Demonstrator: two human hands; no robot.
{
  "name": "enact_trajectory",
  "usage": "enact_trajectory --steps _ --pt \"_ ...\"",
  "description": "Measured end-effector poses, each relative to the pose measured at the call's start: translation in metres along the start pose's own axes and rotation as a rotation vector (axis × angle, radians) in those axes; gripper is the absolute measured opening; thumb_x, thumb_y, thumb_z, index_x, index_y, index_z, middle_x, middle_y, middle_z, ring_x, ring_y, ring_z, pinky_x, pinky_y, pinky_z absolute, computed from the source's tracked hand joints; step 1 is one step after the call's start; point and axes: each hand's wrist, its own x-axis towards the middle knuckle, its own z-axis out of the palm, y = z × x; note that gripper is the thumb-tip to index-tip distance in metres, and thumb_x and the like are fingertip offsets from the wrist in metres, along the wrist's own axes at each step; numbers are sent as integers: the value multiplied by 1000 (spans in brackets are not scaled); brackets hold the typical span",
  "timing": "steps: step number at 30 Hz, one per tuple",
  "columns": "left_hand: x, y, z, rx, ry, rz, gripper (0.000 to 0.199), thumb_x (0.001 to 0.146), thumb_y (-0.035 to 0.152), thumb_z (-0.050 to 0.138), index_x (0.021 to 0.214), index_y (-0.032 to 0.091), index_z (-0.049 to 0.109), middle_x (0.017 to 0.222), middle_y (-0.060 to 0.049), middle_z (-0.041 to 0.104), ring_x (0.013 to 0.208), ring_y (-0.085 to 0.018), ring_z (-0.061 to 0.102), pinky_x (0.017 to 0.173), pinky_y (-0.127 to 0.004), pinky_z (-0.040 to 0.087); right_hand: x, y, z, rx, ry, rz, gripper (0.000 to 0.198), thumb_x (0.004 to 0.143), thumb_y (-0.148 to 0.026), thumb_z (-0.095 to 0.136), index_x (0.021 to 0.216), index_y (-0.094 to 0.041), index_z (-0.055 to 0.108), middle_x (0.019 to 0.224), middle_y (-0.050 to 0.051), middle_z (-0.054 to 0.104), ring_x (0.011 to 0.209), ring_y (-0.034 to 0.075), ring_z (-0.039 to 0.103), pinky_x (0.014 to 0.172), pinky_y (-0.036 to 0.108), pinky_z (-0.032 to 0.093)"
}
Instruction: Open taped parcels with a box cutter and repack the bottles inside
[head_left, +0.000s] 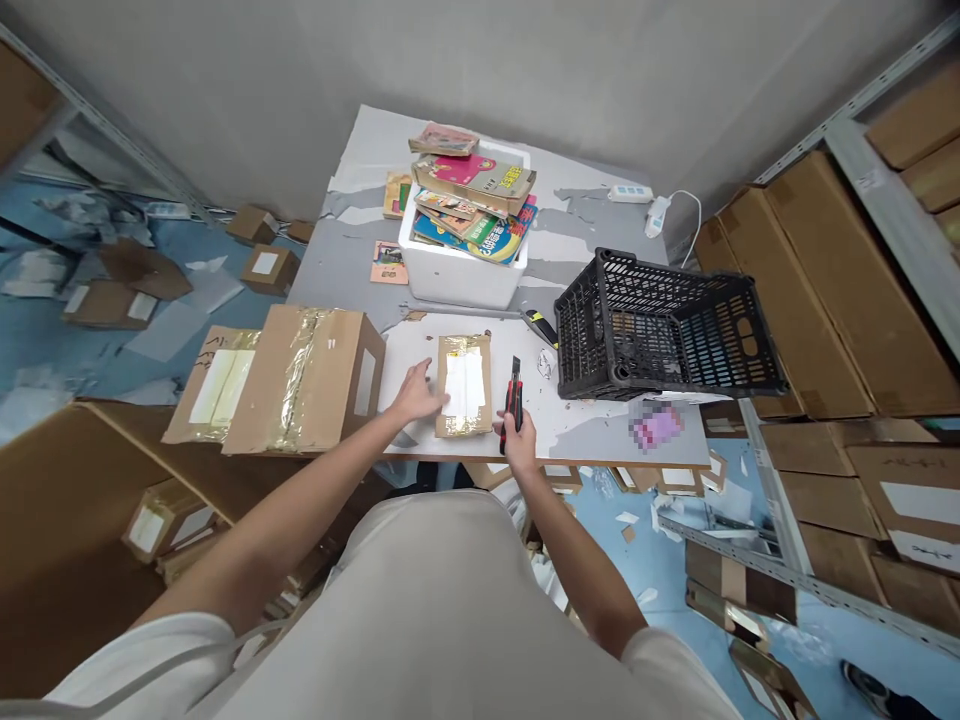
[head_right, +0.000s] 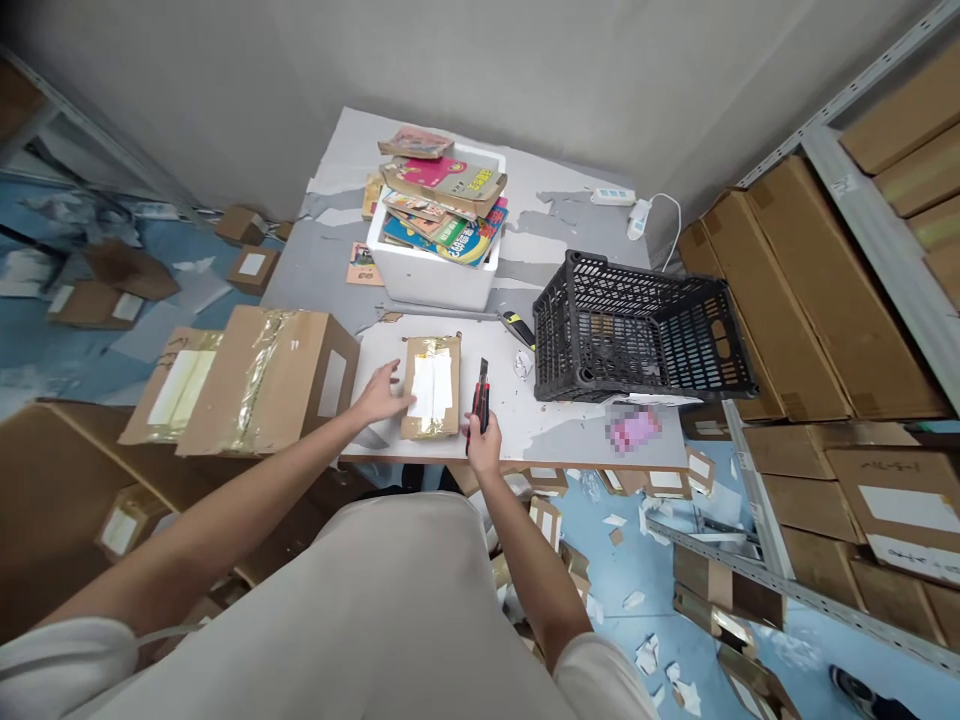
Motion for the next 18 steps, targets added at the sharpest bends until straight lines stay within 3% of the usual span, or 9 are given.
enact_trajectory --steps 2,4,7,9,14,18 --pt "26 14 -7 85 35 117 92 69 42 67 146 11 27 149 -20 31 137 -32 36 109 -41 36 -26 7 -4 10 26 47 38 81 -53 57 94 -18 57 88 5 67 68 13 63 64 27 53" --pt "51 27 -12 165 13 233 87 73 45 62 145 8 29 152 -20 28 142 -33 24 114 -43 27 -49 12 -2 136 18 142 44 79 -58 58 101 -20 54 94 6 67 76 16 66 64 28 54" --pt "75 39 -12 270 -104 313 71 76 42 57 136 7 44 139 -19 47 132 -33 41 110 -41 33 -65 16 11 347 -58 262 54 76 -60 62 114 -25 48 113 7 63 97 20 67 72 32 56" --pt "80 40 -9 302 -100 307 63 76 41 56 129 8 52 127 -18 58 120 -32 53 105 -40 39 -64 15 19 406 -75 261 54 75 -60 64 114 -26 47 115 6 62 105 22 65 76 33 56" --pt "61 27 -8 271 38 183 54 77 42 53 121 11 58 115 -15 64 110 -31 58 97 -40 43 -31 1 10 291 -20 138 50 76 -59 61 109 -23 49 105 6 64 100 19 65 80 33 55" --pt "14 5 -7 194 167 35 56 79 45 53 124 12 55 115 -16 65 109 -31 58 92 -40 45 24 -30 -10 -27 14 -65 39 83 -52 54 105 -20 55 102 6 66 91 16 62 83 32 52"
